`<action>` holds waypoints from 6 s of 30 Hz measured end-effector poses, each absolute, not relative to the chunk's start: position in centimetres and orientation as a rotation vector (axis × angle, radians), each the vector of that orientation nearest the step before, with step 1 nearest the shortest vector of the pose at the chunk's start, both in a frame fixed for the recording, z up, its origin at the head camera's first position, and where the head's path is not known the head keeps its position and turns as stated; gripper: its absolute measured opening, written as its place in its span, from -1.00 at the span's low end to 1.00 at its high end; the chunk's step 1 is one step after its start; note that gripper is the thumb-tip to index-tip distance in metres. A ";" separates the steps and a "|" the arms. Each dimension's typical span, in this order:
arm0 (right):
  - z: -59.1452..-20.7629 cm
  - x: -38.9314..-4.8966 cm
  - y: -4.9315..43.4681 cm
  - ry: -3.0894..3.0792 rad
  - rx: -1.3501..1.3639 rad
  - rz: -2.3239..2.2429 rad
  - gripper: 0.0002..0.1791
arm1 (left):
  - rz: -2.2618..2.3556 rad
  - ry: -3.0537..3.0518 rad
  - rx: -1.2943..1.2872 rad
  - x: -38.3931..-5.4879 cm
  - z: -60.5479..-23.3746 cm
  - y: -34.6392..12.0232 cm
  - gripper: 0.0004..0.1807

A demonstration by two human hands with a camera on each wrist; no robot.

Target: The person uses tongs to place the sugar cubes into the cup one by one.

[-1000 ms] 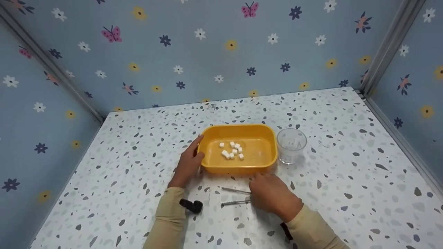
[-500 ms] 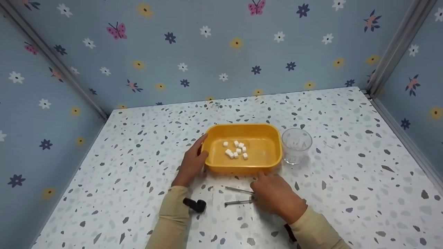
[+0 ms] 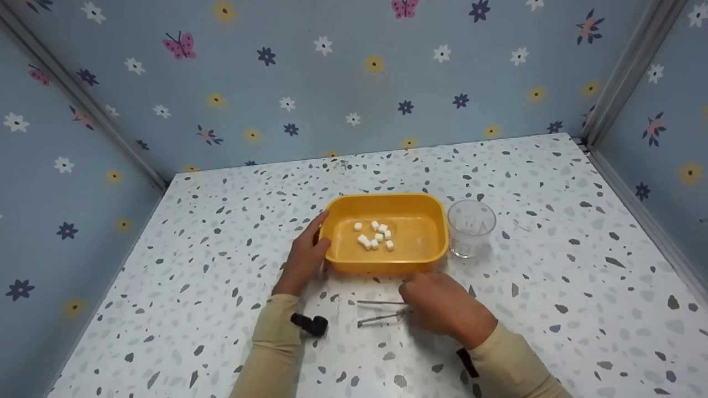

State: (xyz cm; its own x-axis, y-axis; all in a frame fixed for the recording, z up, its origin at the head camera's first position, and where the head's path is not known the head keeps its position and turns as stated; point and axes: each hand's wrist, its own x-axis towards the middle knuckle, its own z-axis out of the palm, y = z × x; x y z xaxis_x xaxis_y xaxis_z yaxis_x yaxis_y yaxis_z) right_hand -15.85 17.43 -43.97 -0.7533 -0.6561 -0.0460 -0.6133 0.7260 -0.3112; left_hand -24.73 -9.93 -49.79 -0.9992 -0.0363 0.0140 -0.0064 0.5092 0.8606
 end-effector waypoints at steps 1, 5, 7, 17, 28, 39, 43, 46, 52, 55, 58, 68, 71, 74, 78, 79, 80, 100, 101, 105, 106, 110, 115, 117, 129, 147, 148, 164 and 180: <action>-43.8 -15.9 17.5 2.760 -1.037 -0.445 -0.89 | -1.543 -2.701 0.039 -24.7 -49.8 -10.0 -0.29; -43.3 -15.9 17.6 2.661 -1.059 -0.572 -0.92 | -1.548 -2.710 0.045 -24.6 -49.9 -10.0 -0.29; -43.0 -15.9 17.7 2.626 -1.046 -0.602 -0.93 | -1.548 -2.717 0.053 -24.6 -50.0 -10.0 -0.29; -41.3 -16.8 18.0 2.683 -1.051 -0.723 -0.89 | -1.547 -2.694 0.049 -24.7 -49.9 -10.1 -0.30; -41.4 -19.1 18.7 2.810 -0.937 -0.917 -0.83 | -1.554 -2.679 0.047 -24.6 -49.9 -10.1 -0.32; -41.8 -20.6 19.0 2.875 -0.796 -0.916 -0.84 | -1.547 -2.673 0.029 -24.7 -50.0 -10.4 -0.31; -41.9 -20.9 19.5 2.885 -0.681 -0.878 -0.81 | -1.555 -2.664 0.022 -24.7 -50.1 -10.3 -0.31; -41.8 -20.9 19.8 2.909 -0.651 -0.836 -0.80 | -1.567 -2.656 0.019 -24.7 -50.1 -10.3 -0.31; -42.1 -21.0 19.8 2.973 -0.685 -0.755 -0.73 | -1.576 -2.663 0.037 -24.8 -50.1 -10.4 -0.32; -42.4 -21.1 19.6 3.013 -0.717 -0.734 -0.76 | -1.578 -2.660 0.041 -24.8 -50.1 -10.5 -0.31; -42.7 -21.1 19.5 3.049 -0.771 -0.703 -0.76 | -1.585 -2.660 0.043 -24.8 -50.1 -10.5 -0.31; -43.5 -20.7 19.3 3.129 -0.757 -0.601 -0.71 | -1.593 -2.666 0.045 -24.7 -50.2 -10.4 -0.31; -43.5 -20.8 19.2 3.128 -0.744 -0.591 -0.71 | -1.588 -2.662 0.046 -24.7 -50.1 -10.3 -0.31; -43.4 -21.0 19.1 3.130 -0.764 -0.593 -0.74 | -1.578 -2.658 0.033 -24.7 -50.0 -10.2 -0.32; -43.3 -21.2 18.8 3.126 -0.802 -0.581 -0.78 | -1.572 -2.645 0.015 -24.7 -50.0 -10.2 -0.32; -43.2 -21.3 18.7 3.123 -0.806 -0.581 -0.79 | -1.576 -2.641 0.013 -24.7 -50.1 -10.2 -0.32; -43.2 -21.3 18.6 3.120 -0.807 -0.582 -0.79 | -1.580 -2.638 0.008 -24.7 -50.1 -10.3 -0.32; -43.2 -21.5 18.7 3.171 -0.719 -0.582 -0.85 | -1.588 -2.651 0.005 -24.9 -50.2 -10.5 -0.31; -43.2 -21.6 18.7 3.168 -0.714 -0.576 -0.85 | -1.593 -2.653 0.015 -24.9 -50.2 -10.5 -0.31; -43.3 -21.7 18.6 3.161 -0.704 -0.557 -0.85 | -1.601 -2.664 0.044 -25.0 -50.2 -10.5 -0.31; -43.3 -21.7 18.6 3.161 -0.705 -0.554 -0.85 | -1.600 -2.666 0.042 -25.0 -50.2 -10.5 -0.31; -43.4 -21.7 18.7 3.173 -0.721 -0.543 -0.86 | -1.592 -2.665 0.027 -25.0 -49.9 -10.4 -0.32; -43.5 -21.7 18.7 3.170 -0.717 -0.536 -0.85 | -1.591 -2.663 0.026 -24.8 -49.9 -10.3 -0.31; -43.5 -21.7 18.7 3.160 -0.706 -0.534 -0.85 | -1.591 -2.666 0.026 -24.8 -49.9 -10.3 -0.31; -43.7 -22.0 18.6 3.152 -0.751 -0.540 -0.85 | -1.596 -2.655 0.019 -24.8 -50.1 -10.4 -0.32; -43.0 -21.3 18.8 3.224 -0.799 -0.536 -0.88 | -1.590 -2.651 0.018 -24.7 -50.0 -10.4 -0.32; -42.9 -21.3 18.8 3.225 -0.799 -0.531 -0.88 | -1.588 -2.652 0.021 -24.7 -50.0 -10.4 -0.32; -42.1 -20.9 18.9 3.263 -0.756 -0.500 -0.88 | -1.584 -2.677 0.051 -24.9 -50.1 -10.3 -0.31; -41.4 -20.7 19.3 3.304 -0.751 -0.516 -0.89 | -1.579 -2.654 0.021 -24.8 -50.0 -10.4 -0.33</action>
